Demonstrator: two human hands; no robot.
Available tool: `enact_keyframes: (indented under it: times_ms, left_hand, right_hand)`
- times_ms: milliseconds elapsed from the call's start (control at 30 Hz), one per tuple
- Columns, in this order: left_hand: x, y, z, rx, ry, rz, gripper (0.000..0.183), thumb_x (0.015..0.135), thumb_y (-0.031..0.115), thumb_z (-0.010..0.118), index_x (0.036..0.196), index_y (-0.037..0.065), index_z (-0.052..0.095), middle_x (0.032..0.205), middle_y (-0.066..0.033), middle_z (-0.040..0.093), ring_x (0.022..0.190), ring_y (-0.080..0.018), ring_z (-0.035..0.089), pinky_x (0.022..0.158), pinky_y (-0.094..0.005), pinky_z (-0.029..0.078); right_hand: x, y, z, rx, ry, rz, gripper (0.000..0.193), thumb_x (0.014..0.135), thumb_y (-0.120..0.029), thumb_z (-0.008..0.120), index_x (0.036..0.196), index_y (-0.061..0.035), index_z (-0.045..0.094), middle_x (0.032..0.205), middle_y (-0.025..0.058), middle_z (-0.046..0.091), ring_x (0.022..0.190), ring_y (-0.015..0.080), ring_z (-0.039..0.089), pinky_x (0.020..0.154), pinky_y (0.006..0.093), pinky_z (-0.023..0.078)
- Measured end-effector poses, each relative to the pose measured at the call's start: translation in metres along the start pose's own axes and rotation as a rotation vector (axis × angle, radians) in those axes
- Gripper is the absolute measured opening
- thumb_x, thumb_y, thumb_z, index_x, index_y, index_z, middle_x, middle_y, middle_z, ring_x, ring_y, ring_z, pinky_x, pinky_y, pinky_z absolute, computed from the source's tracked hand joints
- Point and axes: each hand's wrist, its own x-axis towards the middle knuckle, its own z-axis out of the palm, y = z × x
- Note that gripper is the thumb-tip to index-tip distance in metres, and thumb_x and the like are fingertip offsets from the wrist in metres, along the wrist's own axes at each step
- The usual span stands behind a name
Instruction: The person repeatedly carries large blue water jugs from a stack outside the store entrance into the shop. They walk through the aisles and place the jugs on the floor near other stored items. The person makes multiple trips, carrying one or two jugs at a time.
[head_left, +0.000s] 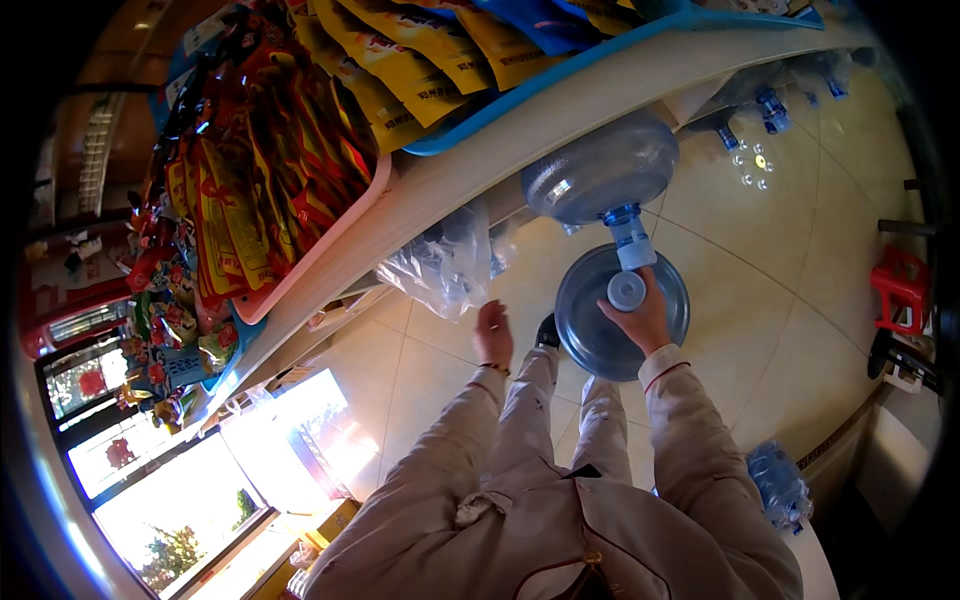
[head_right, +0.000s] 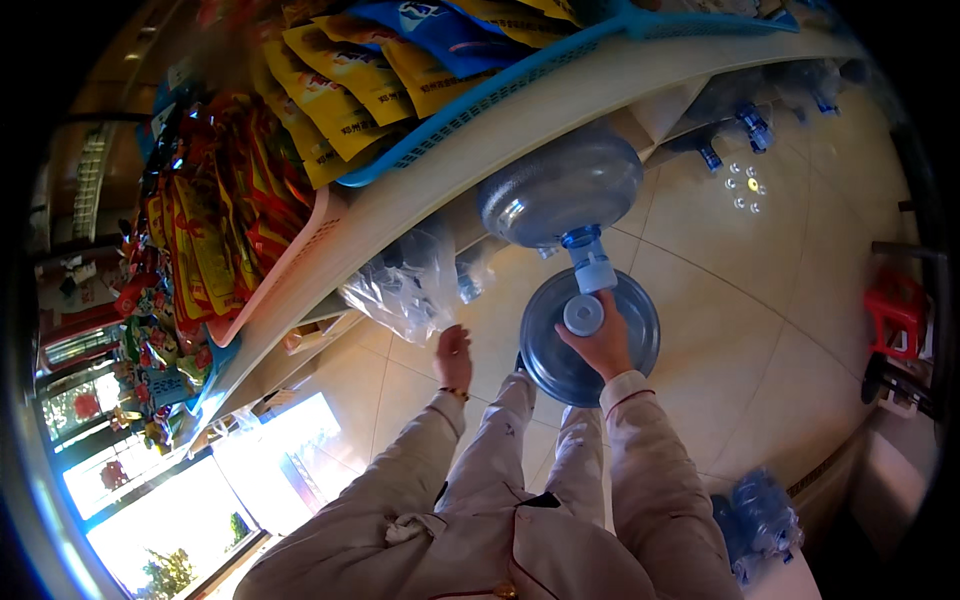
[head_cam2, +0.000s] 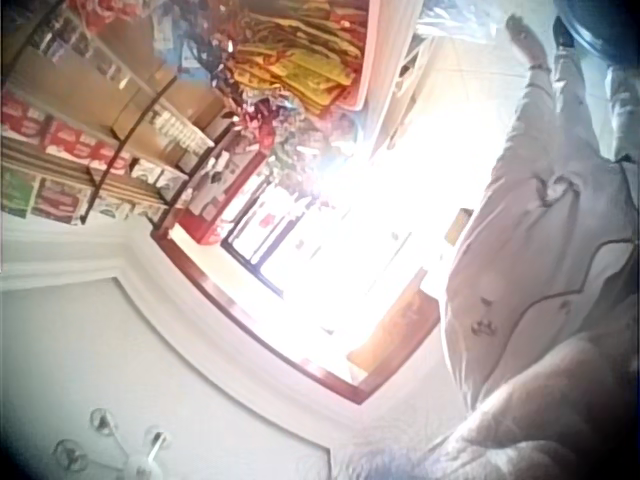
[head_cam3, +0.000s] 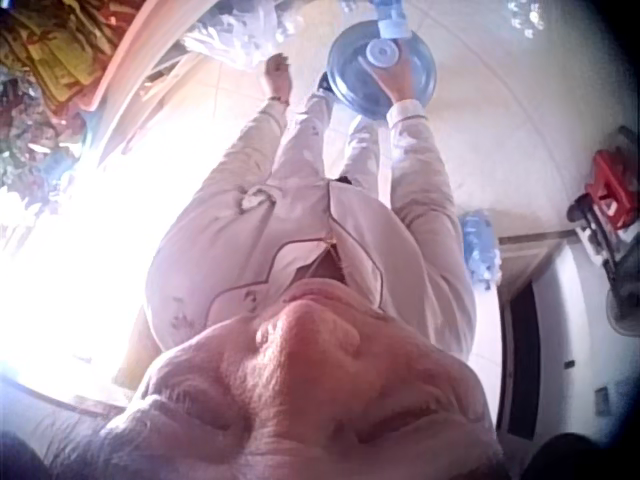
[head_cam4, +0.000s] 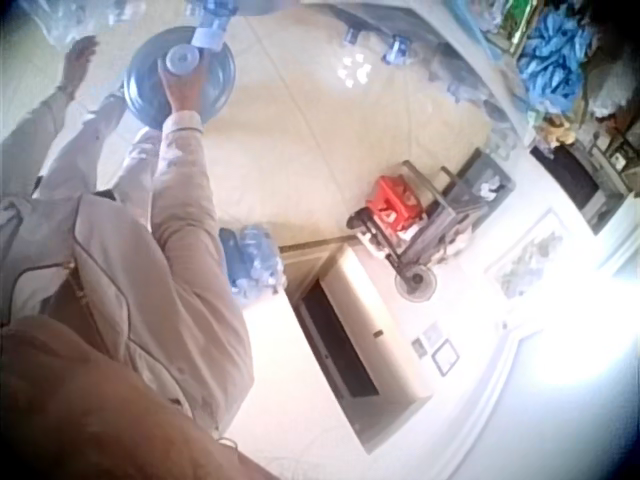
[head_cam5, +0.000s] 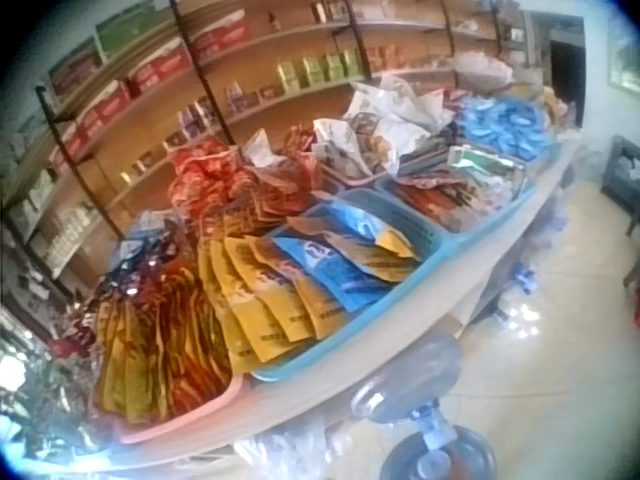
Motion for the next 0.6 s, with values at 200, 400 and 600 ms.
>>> enact_keyframes:
  times_ms: [200, 400, 600]
  left_hand:
    - [0.013, 0.017, -0.049, -0.314, 0.099, -0.440, 0.022, 0.085, 0.009, 0.057, 0.107, 0.007, 0.059, 0.092, -0.0034, 0.065, 0.082, -0.0135, 0.060, 0.069, -0.0271, 0.049]
    - [0.052, 0.000, -0.048, -1.462, -0.026, -0.738, 0.028, 0.090, 0.036, 0.056, 0.076, 0.012, 0.054, 0.069, 0.0007, 0.056, 0.072, -0.0168, 0.056, 0.072, -0.0327, 0.046]
    - [0.048, 0.016, -0.034, -1.884, -0.101, -0.620, 0.031, 0.092, 0.037, 0.053, 0.071, 0.013, 0.049, 0.065, 0.0020, 0.047, 0.064, -0.0141, 0.048, 0.064, -0.0301, 0.040]
  right_hand:
    - [-0.012, 0.006, 0.003, -0.044, -0.158, 0.027, 0.061, 0.061, -0.018, 0.083, 0.110, -0.0058, 0.049, 0.096, 0.0149, 0.064, 0.089, 0.0330, 0.063, 0.075, 0.0387, 0.051]
    - [-0.027, 0.007, -0.003, -0.048, -0.259, 0.024, 0.062, 0.060, -0.018, 0.083, 0.111, -0.0057, 0.049, 0.097, 0.0142, 0.063, 0.091, 0.0308, 0.063, 0.077, 0.0377, 0.051]
    - [-0.032, -0.004, -0.031, -0.084, -0.196, 0.035, 0.065, 0.060, -0.017, 0.083, 0.113, -0.0051, 0.048, 0.098, 0.0127, 0.063, 0.094, 0.0279, 0.063, 0.078, 0.0361, 0.051]
